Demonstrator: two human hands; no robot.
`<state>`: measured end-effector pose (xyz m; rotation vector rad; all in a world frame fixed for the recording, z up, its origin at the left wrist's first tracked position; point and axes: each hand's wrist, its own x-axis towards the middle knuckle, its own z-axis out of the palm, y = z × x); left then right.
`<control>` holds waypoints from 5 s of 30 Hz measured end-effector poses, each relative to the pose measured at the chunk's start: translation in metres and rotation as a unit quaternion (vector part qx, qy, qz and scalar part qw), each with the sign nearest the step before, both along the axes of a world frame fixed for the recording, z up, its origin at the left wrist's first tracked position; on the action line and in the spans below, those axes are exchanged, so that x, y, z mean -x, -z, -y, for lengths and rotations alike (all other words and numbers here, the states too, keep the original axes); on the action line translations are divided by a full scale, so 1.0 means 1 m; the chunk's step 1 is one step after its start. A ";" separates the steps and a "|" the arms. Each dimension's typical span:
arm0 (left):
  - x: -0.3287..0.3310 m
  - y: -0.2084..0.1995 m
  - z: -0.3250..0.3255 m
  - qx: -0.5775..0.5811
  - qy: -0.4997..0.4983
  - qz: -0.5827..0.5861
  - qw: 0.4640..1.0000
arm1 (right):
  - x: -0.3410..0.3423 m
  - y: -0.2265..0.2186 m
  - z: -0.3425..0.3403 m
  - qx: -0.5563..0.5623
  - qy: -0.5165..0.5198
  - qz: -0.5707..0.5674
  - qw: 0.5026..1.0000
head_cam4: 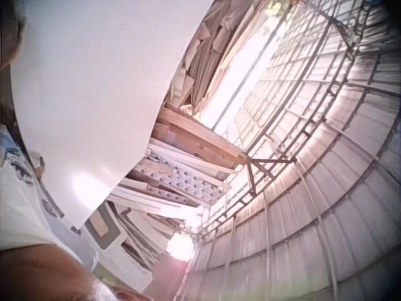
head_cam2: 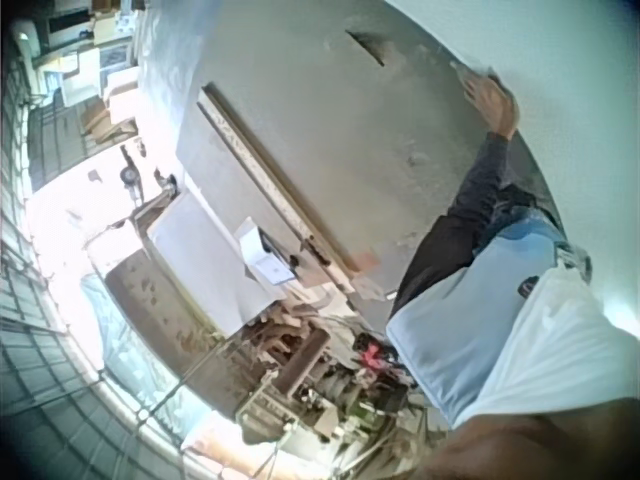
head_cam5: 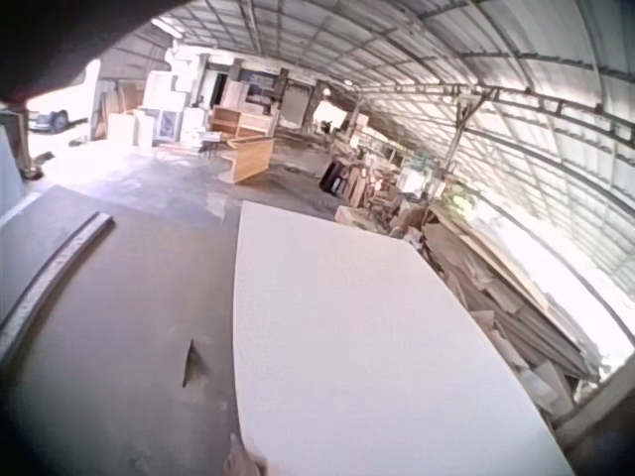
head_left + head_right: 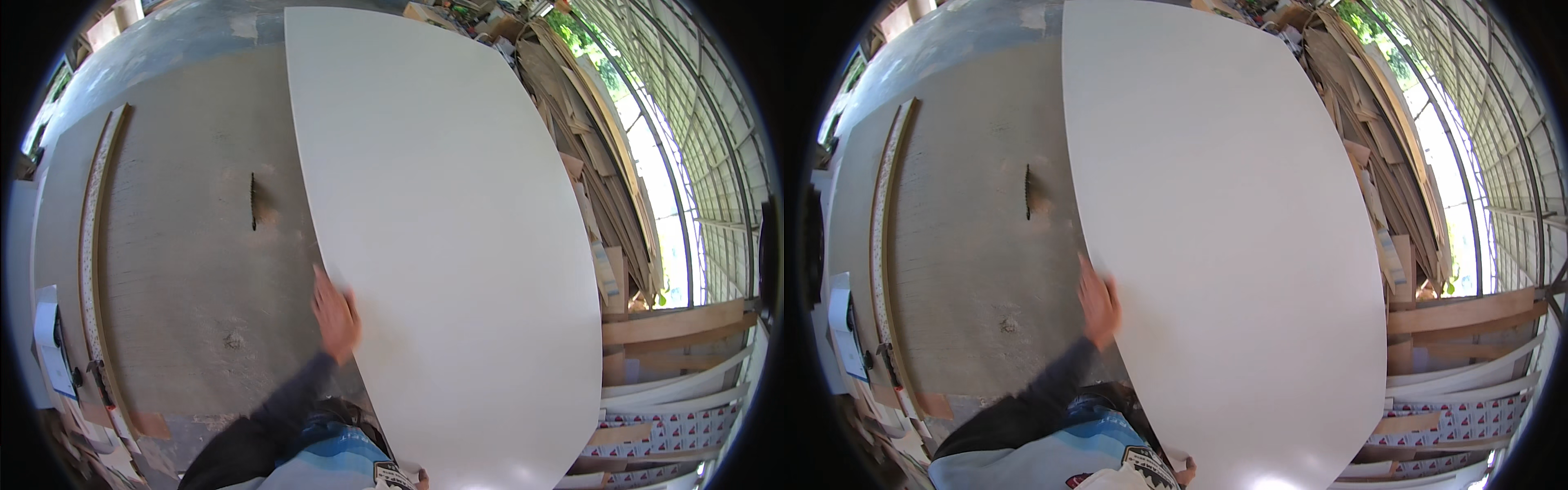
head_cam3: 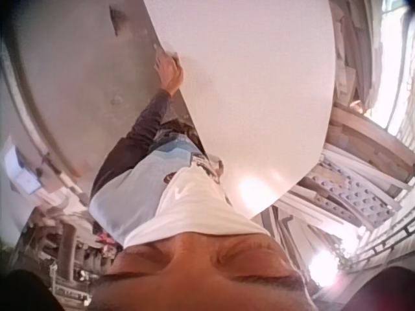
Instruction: The person sands the edge of a white wooden board using a small sanding block held by hand, moving along the perimeter and smoothing the surface.
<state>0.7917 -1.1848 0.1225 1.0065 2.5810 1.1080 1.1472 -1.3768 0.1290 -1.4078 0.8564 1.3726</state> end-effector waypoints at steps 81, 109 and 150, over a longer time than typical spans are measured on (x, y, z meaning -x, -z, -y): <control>-0.328 0.082 0.194 0.015 -0.074 0.173 0.982 | -0.522 0.065 0.151 0.027 -0.631 0.735 0.245; -0.549 0.084 0.338 -0.154 -0.031 0.298 0.942 | -0.548 0.089 0.152 -0.053 -0.623 0.754 0.203; -0.791 0.115 0.486 -0.311 -0.077 0.657 0.682 | -0.551 0.109 0.138 -0.141 -0.636 0.746 0.139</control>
